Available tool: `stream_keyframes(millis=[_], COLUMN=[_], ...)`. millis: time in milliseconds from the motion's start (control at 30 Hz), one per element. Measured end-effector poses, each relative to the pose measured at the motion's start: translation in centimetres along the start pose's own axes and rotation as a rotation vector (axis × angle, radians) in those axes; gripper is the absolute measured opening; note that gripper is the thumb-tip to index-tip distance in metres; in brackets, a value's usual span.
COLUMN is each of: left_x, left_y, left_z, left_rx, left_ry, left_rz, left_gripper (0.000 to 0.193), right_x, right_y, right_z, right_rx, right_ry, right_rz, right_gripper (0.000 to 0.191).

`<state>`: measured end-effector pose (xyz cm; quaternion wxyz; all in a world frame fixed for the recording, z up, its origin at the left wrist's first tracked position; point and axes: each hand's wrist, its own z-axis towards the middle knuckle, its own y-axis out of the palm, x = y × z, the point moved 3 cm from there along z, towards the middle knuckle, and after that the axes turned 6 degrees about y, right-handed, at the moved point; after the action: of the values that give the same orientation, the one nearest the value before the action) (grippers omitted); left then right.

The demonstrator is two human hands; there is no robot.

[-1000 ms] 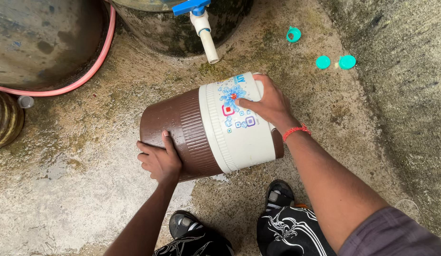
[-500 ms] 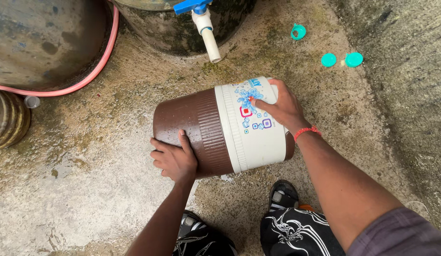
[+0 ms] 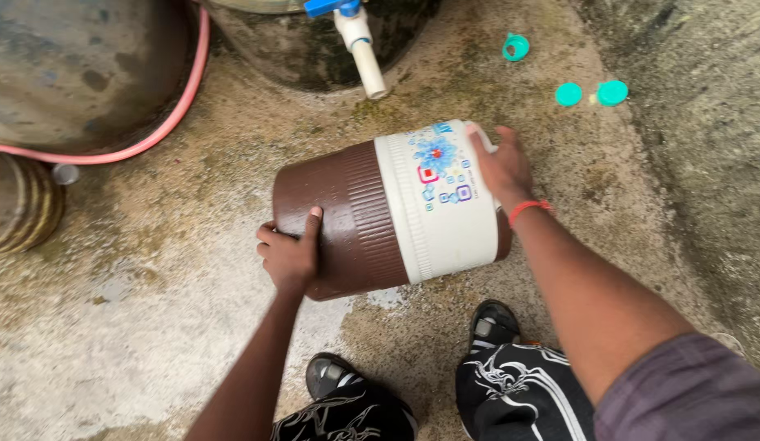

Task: The person washes an insulated plastic water cooler on the wet concrete ground, scrubbing its interior and exterior, rinsing it under a tap, filling it with water, and fitting the lid before carrying it away.

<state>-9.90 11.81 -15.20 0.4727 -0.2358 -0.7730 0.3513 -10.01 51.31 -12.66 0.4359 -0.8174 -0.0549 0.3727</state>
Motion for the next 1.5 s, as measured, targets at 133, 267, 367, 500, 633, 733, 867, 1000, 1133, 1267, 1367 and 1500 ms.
stream_keyframes(millis=[133,267,367,500,633,733,867,1000,1133,1267,1367,1500], left_x=[-2.3,-2.1,-1.4,-1.9,-2.7,-3.4,-5.1,-7.1,-9.5,-11.4,-13.0,-15.0], left_y=[-1.7,-0.6,0.3,-0.2,-2.1,-4.9,-8.9,-11.9,-13.8,-15.1,-16.3,-18.2], left_z=[3.5,4.3,4.4,4.4,4.8,6.2,7.5,8.0,8.2,8.7,8.6,8.4], left_rx=[-0.236,-0.463,-0.456,-0.492,-0.465,-0.417,-0.333,-0.26,-0.169,-0.054,0.088,0.223], left_ry=[-0.134,-0.176,-0.184,-0.222,-0.276,-0.274,-0.271,-0.298,-0.362,-0.312,-0.298,-0.417], left_rz=[-0.384,-0.64,-0.79,-0.698,-0.701,-0.764,-0.865,-0.916,-0.842,-0.911,-0.915,-0.819], left_gripper=[0.132,0.104,0.1,0.103,0.107,0.11,0.107,0.103,0.101,0.1,0.094,0.092], right_x=[2.0,2.5,2.0,1.0,-0.6,-2.2,-5.6,-7.9,-9.5,-10.2,-10.6,-11.0], right_y=[-0.4,0.2,0.3,0.1,0.5,2.1,4.1,5.5,7.4,10.0,11.6,14.0], right_z=[1.1,1.4,1.2,0.2,-0.7,-2.3,-4.5,-6.7,-8.3,-9.7,-10.8,-12.0], right_rx=[-0.077,-0.334,-0.368,-0.415,-0.459,-0.554,-0.693,-0.693,-0.804,-0.852,-0.936,-0.929], right_ry=[0.13,0.25,0.278,0.31,0.297,0.273,0.243,0.222,0.144,0.044,-0.039,-0.057], right_rz=[0.191,0.38,0.469,0.553,0.546,0.568,0.591,0.342,0.284,0.364,0.457,0.339], right_gripper=[0.105,0.088,0.073,0.064,0.059,0.058,0.063,0.072,0.073,0.067,0.065,0.069])
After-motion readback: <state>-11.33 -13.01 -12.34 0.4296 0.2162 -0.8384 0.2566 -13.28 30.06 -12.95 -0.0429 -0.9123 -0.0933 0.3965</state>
